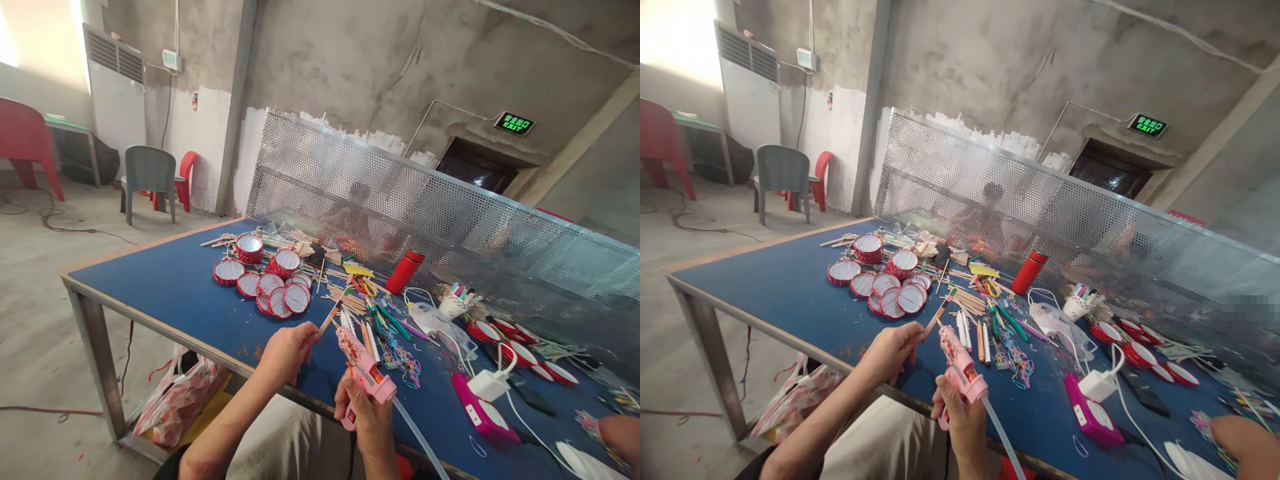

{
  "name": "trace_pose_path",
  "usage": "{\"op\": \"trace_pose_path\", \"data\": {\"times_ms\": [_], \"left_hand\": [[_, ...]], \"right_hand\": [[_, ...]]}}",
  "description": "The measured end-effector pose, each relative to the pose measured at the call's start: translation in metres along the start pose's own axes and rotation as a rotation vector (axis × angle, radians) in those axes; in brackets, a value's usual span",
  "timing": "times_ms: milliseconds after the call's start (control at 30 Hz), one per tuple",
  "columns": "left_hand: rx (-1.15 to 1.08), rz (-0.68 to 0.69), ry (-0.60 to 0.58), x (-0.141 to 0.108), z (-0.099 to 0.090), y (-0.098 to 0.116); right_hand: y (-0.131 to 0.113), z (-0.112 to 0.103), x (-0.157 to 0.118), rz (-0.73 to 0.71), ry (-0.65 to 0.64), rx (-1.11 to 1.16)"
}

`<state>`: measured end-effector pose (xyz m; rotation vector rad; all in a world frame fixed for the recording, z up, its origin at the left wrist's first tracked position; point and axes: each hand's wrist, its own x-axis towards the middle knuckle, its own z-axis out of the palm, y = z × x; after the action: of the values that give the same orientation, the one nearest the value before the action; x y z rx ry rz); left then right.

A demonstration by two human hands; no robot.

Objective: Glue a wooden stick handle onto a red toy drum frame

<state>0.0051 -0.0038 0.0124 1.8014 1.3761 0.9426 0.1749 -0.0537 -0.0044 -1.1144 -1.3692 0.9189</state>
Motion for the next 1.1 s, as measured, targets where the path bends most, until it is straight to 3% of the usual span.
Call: {"op": "trace_pose_path", "data": {"times_ms": [1100], "left_hand": [[-0.080, 0.025, -0.012, 0.0000, 0.0012, -0.0028]], "right_hand": [[-0.0027, 0.0020, 0.0014, 0.037, 0.006, 0.005]]}}
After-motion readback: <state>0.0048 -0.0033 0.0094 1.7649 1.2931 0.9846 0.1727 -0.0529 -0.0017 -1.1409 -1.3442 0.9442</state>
